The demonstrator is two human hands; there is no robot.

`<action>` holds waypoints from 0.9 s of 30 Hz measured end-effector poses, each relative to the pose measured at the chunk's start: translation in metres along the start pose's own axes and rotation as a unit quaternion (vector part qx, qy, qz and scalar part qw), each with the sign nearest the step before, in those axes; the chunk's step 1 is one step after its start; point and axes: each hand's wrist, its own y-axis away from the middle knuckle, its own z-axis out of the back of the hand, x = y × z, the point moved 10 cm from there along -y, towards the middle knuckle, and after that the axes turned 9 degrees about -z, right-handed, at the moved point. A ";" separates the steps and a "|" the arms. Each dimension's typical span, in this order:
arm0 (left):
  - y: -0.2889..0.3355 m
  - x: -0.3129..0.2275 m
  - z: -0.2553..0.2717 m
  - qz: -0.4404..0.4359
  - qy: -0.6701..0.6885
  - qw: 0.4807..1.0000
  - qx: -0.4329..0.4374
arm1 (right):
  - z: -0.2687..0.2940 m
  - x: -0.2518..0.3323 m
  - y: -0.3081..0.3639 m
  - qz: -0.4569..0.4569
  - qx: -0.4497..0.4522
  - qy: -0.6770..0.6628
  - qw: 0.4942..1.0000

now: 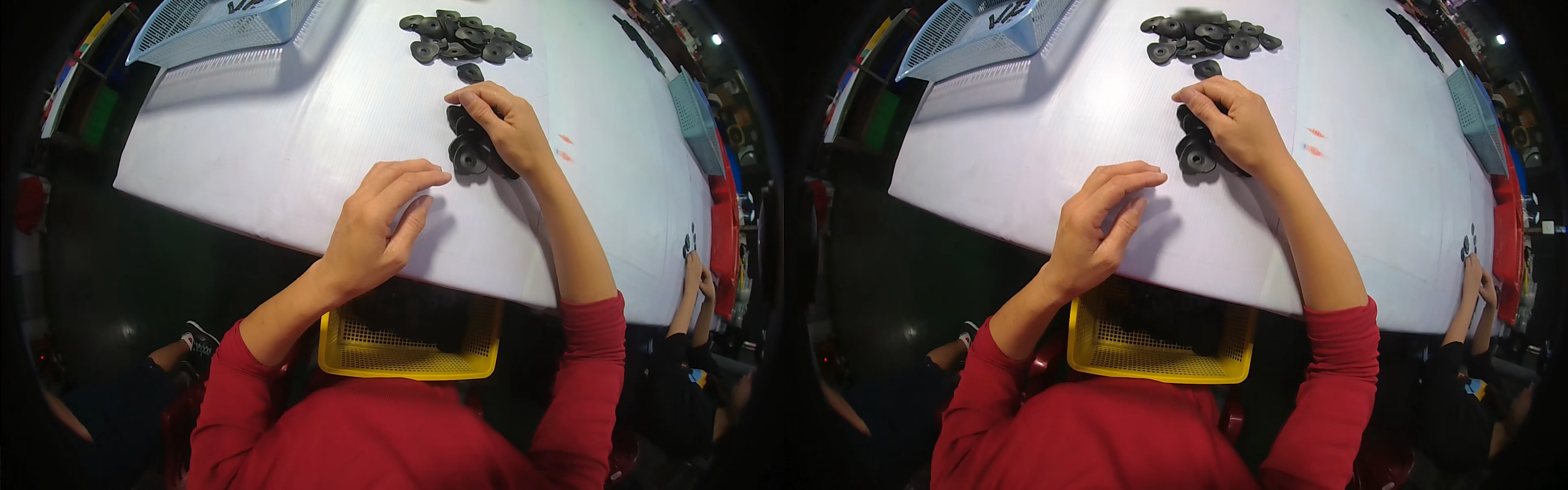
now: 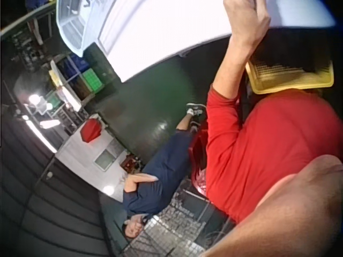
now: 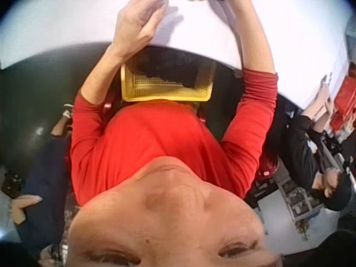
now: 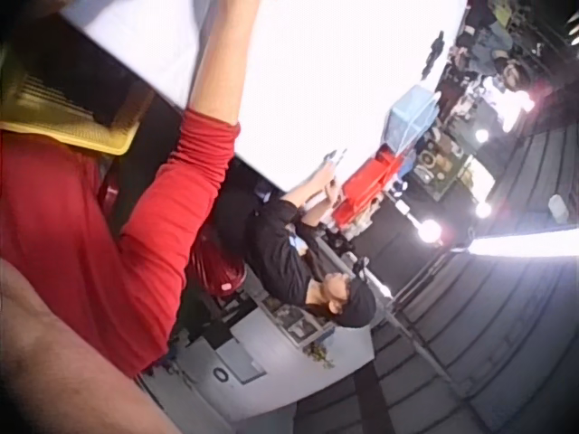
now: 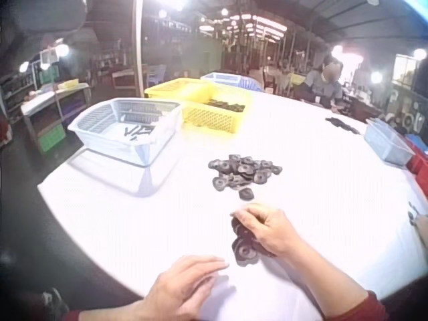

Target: The person sorts small black plastic fasteners and round black plastic pieces from baskets onto a white table, arranging them by type. They then gather the sorted items back into their respective baskets.

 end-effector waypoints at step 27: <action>0.014 -0.012 0.016 0.007 -0.175 0.983 0.054 | 0.033 0.021 0.160 -0.069 -0.134 0.143 0.978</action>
